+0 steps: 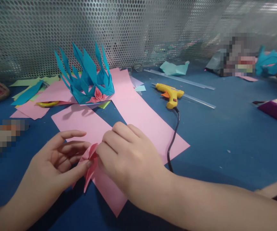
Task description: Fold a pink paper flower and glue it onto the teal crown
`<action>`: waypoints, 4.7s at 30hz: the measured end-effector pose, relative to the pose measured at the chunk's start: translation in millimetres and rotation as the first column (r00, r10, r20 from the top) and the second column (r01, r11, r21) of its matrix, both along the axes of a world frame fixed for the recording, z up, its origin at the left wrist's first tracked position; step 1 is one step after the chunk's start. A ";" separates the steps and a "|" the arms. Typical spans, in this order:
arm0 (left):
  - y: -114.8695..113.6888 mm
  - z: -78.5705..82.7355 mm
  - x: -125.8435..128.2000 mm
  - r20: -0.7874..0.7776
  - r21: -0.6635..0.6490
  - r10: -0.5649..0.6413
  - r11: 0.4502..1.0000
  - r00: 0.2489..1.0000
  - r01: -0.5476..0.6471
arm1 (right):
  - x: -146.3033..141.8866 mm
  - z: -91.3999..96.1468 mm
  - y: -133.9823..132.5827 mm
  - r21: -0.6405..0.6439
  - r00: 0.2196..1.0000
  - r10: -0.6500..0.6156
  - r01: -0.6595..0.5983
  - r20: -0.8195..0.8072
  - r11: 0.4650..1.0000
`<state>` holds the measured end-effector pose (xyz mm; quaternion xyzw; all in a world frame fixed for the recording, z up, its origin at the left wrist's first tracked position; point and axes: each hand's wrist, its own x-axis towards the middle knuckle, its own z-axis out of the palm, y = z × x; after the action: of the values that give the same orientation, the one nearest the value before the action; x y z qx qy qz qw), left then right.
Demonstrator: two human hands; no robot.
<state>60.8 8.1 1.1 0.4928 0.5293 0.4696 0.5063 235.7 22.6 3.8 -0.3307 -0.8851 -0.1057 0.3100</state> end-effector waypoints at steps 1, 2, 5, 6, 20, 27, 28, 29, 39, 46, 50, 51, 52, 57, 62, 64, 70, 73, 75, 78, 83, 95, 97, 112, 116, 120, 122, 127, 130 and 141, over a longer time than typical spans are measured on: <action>0.4 0.3 -0.2 0.003 0.005 -0.004 1.000 1.000 0.004 | -0.4 -0.7 0.1 -0.020 1.000 -0.009 0.008 -0.015 1.000; 0.7 0.4 -0.4 0.006 0.009 -0.010 1.000 1.000 0.010 | -0.7 -1.1 0.2 -0.043 0.999 -0.015 0.014 -0.036 0.999; 0.6 0.3 -1.0 0.013 0.010 -0.020 1.000 1.000 0.020 | -0.9 -1.1 0.7 -0.096 0.995 -0.019 0.009 -0.095 0.995; 0.4 0.2 -1.1 0.022 0.012 -0.017 1.000 1.000 0.017 | -0.9 -0.9 0.7 -0.101 0.995 -0.013 0.002 -0.102 0.995; 5.0 -1.4 -3.2 0.141 -0.083 -0.030 0.996 0.990 0.042 | -0.9 1.7 -6.4 0.136 1.000 0.023 -0.022 -0.010 0.990; 9.6 -6.9 -7.6 0.237 -0.123 -0.004 0.992 0.971 0.034 | -6.8 -1.6 -4.8 0.104 1.000 0.003 -0.003 -0.004 0.995; 9.6 -6.7 -7.6 0.249 -0.127 -0.002 0.991 0.969 0.035 | -7.4 -2.1 -4.0 0.096 1.000 -0.002 0.002 0.000 0.995; 9.4 -6.2 -7.5 0.257 -0.130 -0.002 0.991 0.967 0.036 | -7.8 -2.7 -3.3 0.086 1.000 -0.009 0.009 0.002 0.996; 10.2 2.8 -3.3 0.271 -0.204 0.058 0.979 0.961 -0.002 | -5.3 -8.2 -6.8 0.080 0.999 0.034 -0.031 -0.030 0.996; 10.2 3.8 -1.5 0.208 -0.170 0.052 0.985 0.977 -0.016 | -3.3 -4.3 -3.9 -0.336 0.886 0.013 -0.189 -0.463 0.923; 9.1 2.1 -3.0 0.189 -0.164 0.037 0.986 0.981 -0.005 | -4.3 -0.8 -0.7 -0.697 0.879 -0.137 -0.259 -0.458 0.668; 8.7 1.7 -3.4 0.179 -0.159 0.031 0.987 0.983 -0.002 | -4.9 0.1 -0.2 -0.749 0.878 -0.152 -0.284 -0.454 0.598; 8.1 1.4 -3.8 0.170 -0.148 0.023 0.989 0.985 0.003 | -5.6 0.7 0.3 -0.780 0.874 -0.156 -0.313 -0.459 0.542; 5.2 3.0 -4.3 0.150 -0.047 -0.028 0.998 0.988 0.035 | -6.9 -0.1 1.7 -0.807 0.885 -0.067 -0.386 -0.461 0.446; 5.7 -0.6 -5.7 0.126 -0.044 -0.098 0.994 0.987 0.104 | -3.4 -3.0 4.4 -0.750 0.914 0.024 -0.346 -0.404 0.563; 6.6 -3.8 -7.3 0.145 -0.048 -0.138 0.988 0.980 0.146 | -2.0 -3.2 5.5 -0.736 0.921 0.051 -0.341 -0.386 0.586; 8.0 -1.8 -10.9 0.111 -0.126 -0.218 0.965 0.970 0.231 | 0.9 -0.3 6.6 -0.757 0.929 0.093 -0.348 -0.359 0.553; 7.7 1.2 -11.0 0.112 -0.136 -0.242 0.957 0.964 0.256 | 2.6 1.8 6.3 -0.766 0.937 0.116 -0.338 -0.331 0.547; 7.3 1.5 -10.9 0.098 -0.115 -0.274 0.952 0.957 0.284 | 3.4 2.9 6.2 -0.757 0.940 0.142 -0.335 -0.311 0.561; 6.4 0.0 -11.3 0.035 -0.067 -0.328 0.942 0.944 0.330 | 3.9 3.2 6.1 -0.751 0.934 0.178 -0.355 -0.309 0.557; 3.9 -1.2 -11.9 -0.031 -0.054 -0.368 0.929 0.929 0.366 | 3.2 0.1 6.5 -0.740 0.926 0.211 -0.376 -0.312 0.557; 0.0 -0.4 -11.5 -0.084 -0.012 -0.424 0.905 0.902 0.425 | 4.0 -4.1 7.6 -0.654 0.900 0.306 -0.437 -0.312 0.617; -1.1 -1.1 -12.4 -0.104 0.017 -0.430 0.901 0.897 0.434 | 5.3 -5.1 7.3 -0.660 0.888 0.320 -0.459 -0.330 0.595; -5.3 -0.6 -12.6 -0.044 0.003 -0.402 0.916 0.915 0.402 | 4.8 -2.5 8.2 -0.646 0.832 0.315 -0.554 -0.458 0.525; -4.7 1.1 -13.4 -0.017 0.014 -0.397 0.918 0.918 0.397 | 3.9 -0.5 8.1 -0.647 0.826 0.314 -0.562 -0.468 0.515; -5.9 2.5 -17.5 0.117 0.008 -0.395 0.918 0.911 0.397 | 3.4 1.4 8.3 -0.651 0.818 0.314 -0.574 -0.482 0.497; -6.3 3.3 -19.6 0.242 -0.013 -0.404 0.908 0.882 0.419 | 3.8 1.9 8.7 -0.650 0.814 0.302 -0.579 -0.496 0.492; -4.7 5.0 -19.9 0.435 -0.031 -0.372 0.904 0.820 0.426 | 4.7 1.3 8.7 -0.637 0.813 0.251 -0.572 -0.526 0.518; -2.5 4.7 -17.4 0.435 -0.065 -0.338 0.913 0.835 0.403 | 4.5 -0.1 8.1 -0.644 0.809 0.226 -0.573 -0.543 0.506; 6.6 -2.2 -13.7 0.316 -0.097 -0.353 0.911 0.881 0.400 | 2.8 -1.9 7.9 -0.737 0.826 -0.018 -0.493 -0.563 0.462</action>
<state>47.1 14.7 -1.1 0.4697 0.3783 0.3856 0.6983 238.6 30.5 1.9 -0.3222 -0.7432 0.4844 0.3305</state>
